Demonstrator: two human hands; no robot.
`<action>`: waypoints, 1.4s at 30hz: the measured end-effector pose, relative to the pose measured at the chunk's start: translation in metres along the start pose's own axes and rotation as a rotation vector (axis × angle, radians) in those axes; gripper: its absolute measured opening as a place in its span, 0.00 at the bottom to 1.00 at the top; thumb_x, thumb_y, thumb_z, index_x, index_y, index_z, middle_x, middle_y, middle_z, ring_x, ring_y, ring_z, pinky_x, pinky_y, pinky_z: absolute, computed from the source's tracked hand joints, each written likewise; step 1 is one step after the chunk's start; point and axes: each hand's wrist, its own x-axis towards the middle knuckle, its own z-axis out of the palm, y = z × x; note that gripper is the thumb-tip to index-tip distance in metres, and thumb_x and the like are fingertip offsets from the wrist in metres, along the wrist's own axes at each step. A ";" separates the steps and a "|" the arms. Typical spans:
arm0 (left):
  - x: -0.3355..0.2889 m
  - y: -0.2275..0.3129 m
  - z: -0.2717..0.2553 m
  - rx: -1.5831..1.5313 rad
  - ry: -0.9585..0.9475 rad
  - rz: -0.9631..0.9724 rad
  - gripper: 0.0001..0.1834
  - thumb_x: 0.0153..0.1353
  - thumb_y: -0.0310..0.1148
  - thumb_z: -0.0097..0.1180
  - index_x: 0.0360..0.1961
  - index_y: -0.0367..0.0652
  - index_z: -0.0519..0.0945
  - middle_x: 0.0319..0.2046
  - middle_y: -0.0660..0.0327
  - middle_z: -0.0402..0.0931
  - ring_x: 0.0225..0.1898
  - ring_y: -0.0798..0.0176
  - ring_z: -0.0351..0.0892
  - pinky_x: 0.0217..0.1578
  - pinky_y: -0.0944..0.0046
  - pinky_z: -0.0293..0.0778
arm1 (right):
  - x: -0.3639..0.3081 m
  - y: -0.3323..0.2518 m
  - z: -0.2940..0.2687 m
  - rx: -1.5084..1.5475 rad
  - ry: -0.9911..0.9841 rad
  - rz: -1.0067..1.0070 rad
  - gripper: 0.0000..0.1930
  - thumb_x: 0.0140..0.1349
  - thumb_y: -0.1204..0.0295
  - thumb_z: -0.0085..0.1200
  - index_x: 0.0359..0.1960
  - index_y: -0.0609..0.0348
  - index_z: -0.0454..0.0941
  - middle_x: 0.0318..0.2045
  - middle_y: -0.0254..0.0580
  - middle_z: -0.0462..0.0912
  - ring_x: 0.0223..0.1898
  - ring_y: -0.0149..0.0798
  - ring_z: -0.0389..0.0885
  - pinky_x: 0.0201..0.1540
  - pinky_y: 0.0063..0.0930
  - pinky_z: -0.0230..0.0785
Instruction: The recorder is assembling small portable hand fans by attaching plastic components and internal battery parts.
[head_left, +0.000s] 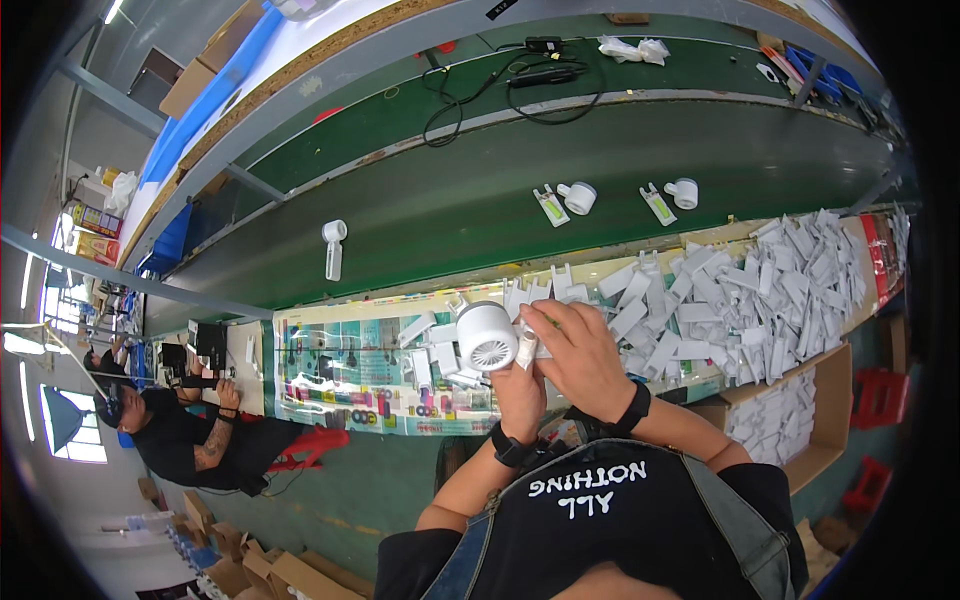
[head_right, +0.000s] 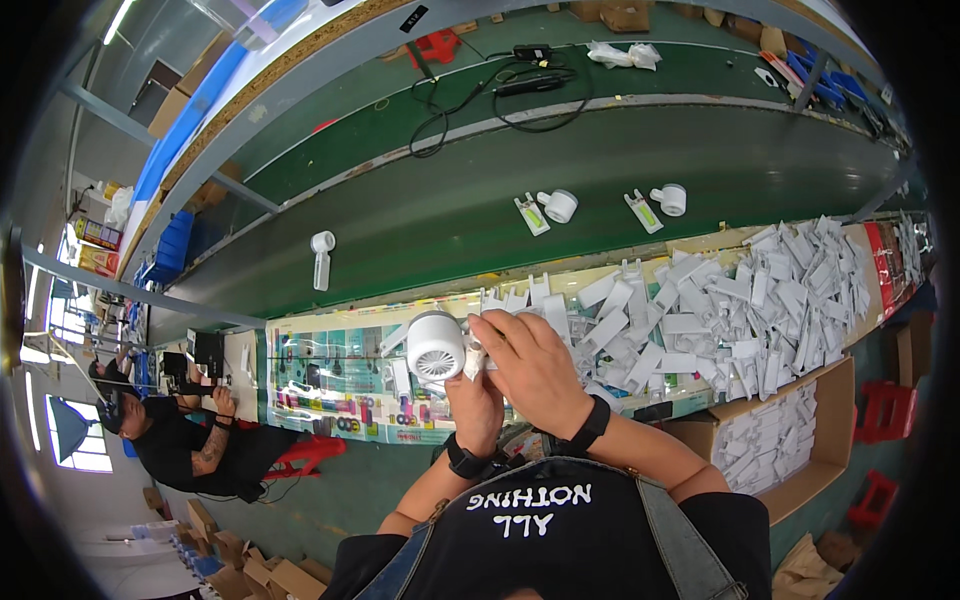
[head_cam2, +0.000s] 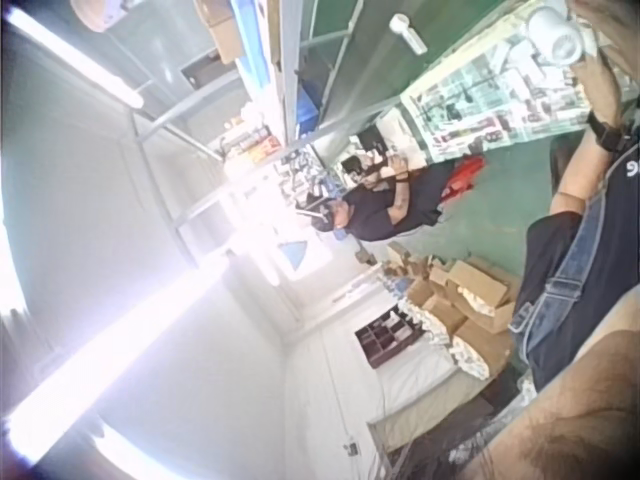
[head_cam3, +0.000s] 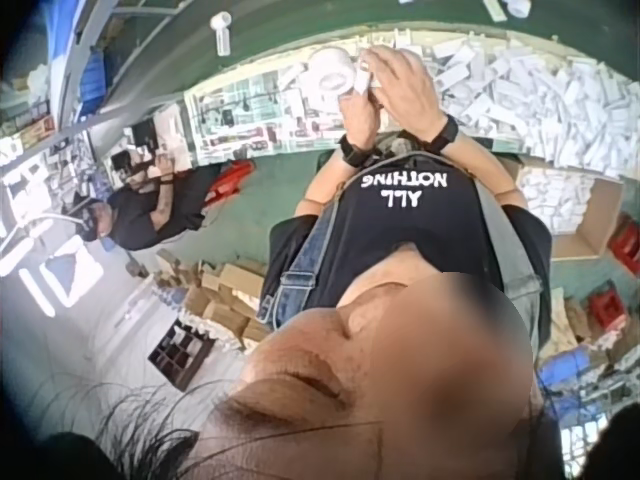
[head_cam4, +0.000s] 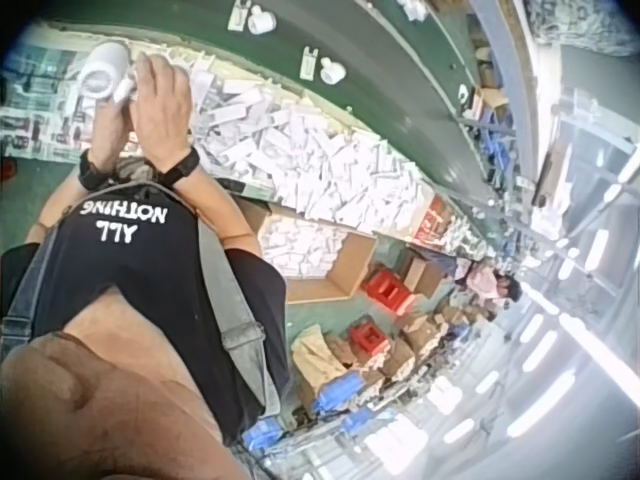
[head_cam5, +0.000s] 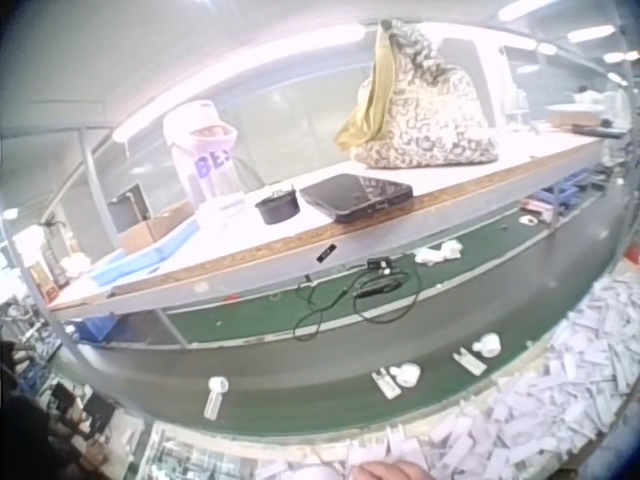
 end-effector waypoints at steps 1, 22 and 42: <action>-0.001 0.000 0.000 0.001 0.000 -0.001 0.18 0.60 0.27 0.52 0.51 0.35 0.70 0.49 0.59 0.71 0.49 0.65 0.72 0.49 0.66 0.69 | 0.001 0.000 0.001 0.001 0.000 0.001 0.30 0.42 0.77 0.56 0.53 0.58 0.68 0.48 0.43 0.69 0.47 0.47 0.66 0.52 0.38 0.60; 0.005 0.041 0.020 -0.117 0.015 0.312 0.14 0.61 0.31 0.50 0.43 0.32 0.71 0.39 0.48 0.77 0.40 0.54 0.79 0.47 0.57 0.74 | -0.014 0.013 0.001 0.735 0.038 0.429 0.18 0.57 0.60 0.56 0.23 0.63 0.67 0.18 0.40 0.67 0.20 0.35 0.66 0.23 0.28 0.59; 0.317 0.010 -0.140 1.486 0.032 0.341 0.10 0.44 0.28 0.55 0.29 0.35 0.75 0.28 0.43 0.76 0.34 0.39 0.75 0.36 0.49 0.72 | 0.052 0.220 0.078 0.197 -0.351 0.475 0.15 0.52 0.66 0.58 0.39 0.61 0.75 0.37 0.49 0.77 0.39 0.49 0.76 0.43 0.37 0.70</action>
